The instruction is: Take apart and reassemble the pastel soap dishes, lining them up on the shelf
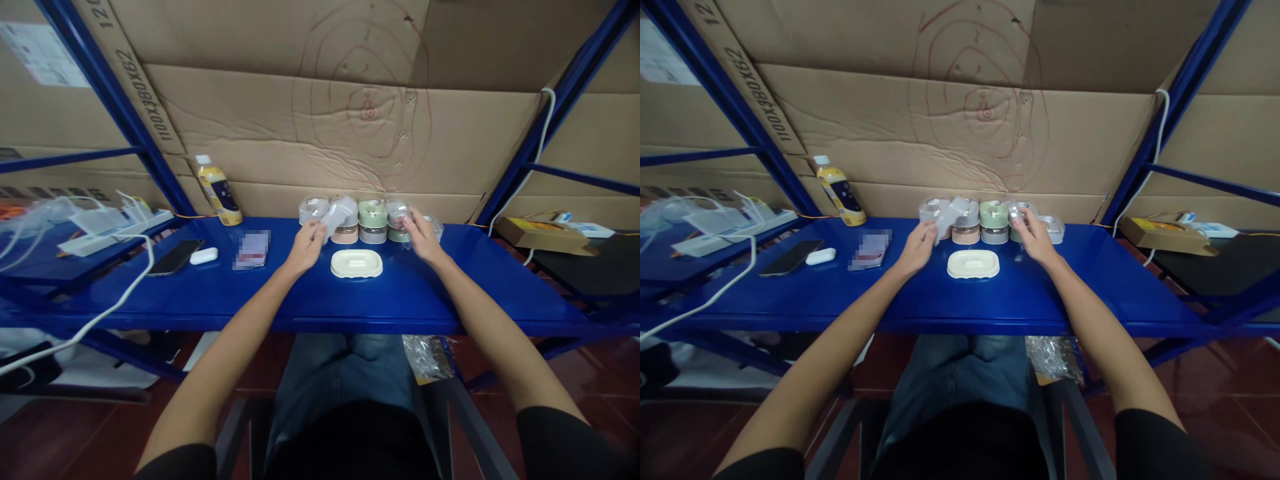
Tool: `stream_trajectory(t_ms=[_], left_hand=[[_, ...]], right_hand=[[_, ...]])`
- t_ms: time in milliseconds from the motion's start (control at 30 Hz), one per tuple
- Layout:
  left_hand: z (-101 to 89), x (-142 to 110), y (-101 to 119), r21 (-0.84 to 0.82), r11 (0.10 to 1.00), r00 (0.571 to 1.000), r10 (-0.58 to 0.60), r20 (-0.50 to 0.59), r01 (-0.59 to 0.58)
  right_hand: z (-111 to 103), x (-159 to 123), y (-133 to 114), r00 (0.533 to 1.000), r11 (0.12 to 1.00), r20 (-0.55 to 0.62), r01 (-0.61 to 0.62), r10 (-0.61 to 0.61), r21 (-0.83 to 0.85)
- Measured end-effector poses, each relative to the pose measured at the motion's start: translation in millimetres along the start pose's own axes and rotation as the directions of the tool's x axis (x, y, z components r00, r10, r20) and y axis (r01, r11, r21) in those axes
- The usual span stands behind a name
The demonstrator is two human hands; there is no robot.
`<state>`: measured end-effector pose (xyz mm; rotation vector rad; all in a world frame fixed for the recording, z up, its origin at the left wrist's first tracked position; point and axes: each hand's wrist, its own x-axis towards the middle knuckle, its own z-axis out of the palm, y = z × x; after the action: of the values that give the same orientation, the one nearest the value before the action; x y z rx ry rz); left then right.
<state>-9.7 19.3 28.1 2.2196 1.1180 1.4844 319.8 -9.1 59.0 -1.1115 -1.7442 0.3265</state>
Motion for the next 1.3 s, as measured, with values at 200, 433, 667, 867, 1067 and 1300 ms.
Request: stream_trajectory(t_ms=[200, 433, 667, 867, 1067, 1300], left_hand=[[-5.1, -2.8, 3.0, 0.101, 0.995, 0.998, 0.0, -0.057, 0.006], [1.4, -18.8, 30.7, 0.097, 0.964, 0.872, 0.177, 0.456, -0.246], [12.0, -21.6, 27.2, 0.01, 0.991, 0.871, 0.112, 0.478, -0.133], [22.5, -21.1, 26.4, -0.16, 0.986, 0.902, 0.1, 0.42, -0.035], [24.5, -22.0, 30.4, -0.037, 0.995, 0.909, -0.067, 0.412, 0.091], [22.8, -19.4, 32.2, -0.058, 0.998, 0.905, 0.003, 0.424, 0.023]], right_hand=[[-0.6, -0.3, -2.8, 1.0, 1.0, -0.013, 0.004, -0.004, 0.001], [3.4, -2.7, -6.7, 0.99, 0.986, 0.044, 0.135, -0.132, -0.1], [29.7, -9.1, -26.0, 0.893, 0.954, 0.364, 0.297, -0.264, -0.038], [40.2, -9.9, -29.0, 0.86, 0.944, 0.435, 0.324, -0.268, -0.059], [44.7, -10.9, -27.6, 0.812, 0.922, 0.515, 0.374, -0.276, -0.095], [50.2, -9.4, -24.7, 0.786, 0.908, 0.568, 0.39, -0.243, -0.152]])
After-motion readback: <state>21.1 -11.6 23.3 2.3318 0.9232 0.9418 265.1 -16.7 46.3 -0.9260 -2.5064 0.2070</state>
